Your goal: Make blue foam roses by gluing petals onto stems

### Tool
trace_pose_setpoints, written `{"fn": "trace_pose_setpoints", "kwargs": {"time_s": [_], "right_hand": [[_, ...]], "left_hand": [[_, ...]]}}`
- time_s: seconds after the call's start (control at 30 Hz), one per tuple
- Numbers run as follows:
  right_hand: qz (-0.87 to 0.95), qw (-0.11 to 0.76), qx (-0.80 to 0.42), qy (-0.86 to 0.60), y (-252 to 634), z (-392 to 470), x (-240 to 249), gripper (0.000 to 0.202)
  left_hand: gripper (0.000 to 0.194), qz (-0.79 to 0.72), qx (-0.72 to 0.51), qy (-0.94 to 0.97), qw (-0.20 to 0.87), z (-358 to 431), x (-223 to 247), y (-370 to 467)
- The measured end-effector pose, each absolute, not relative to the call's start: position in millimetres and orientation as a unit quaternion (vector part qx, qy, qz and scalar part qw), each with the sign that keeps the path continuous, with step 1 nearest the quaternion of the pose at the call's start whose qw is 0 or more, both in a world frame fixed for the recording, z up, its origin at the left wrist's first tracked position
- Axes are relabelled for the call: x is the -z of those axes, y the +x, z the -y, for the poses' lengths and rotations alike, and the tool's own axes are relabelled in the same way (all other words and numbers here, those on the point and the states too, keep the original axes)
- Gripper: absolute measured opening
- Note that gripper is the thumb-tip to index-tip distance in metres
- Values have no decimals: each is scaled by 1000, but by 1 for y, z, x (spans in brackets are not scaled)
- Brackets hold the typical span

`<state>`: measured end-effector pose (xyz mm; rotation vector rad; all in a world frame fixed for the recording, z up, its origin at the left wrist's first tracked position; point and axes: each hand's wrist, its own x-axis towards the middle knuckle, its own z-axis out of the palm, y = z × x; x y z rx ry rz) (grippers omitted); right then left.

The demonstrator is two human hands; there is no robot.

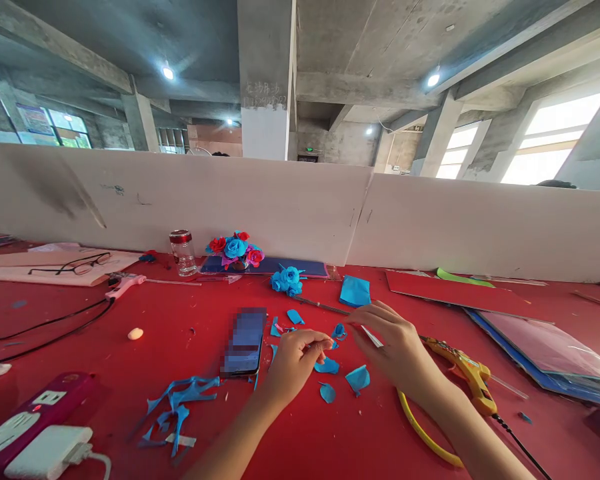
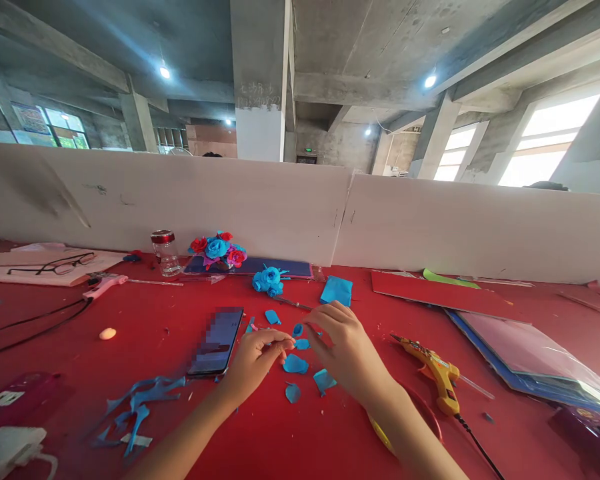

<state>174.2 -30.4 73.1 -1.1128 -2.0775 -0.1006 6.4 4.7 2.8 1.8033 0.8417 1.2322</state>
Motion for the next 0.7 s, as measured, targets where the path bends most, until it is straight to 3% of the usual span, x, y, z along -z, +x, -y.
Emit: {"fn": "trace_pose_setpoints", "kwargs": {"time_s": [0.17,0.7], "right_hand": [[870,281,115,-388,182,28,-79,21],[905,100,237,-339,187,28,-80,27]], "left_hand": [[22,-329,-470,749,332,-5,0,6],[24,-342,-399,810,260,-1,-3,4]]}}
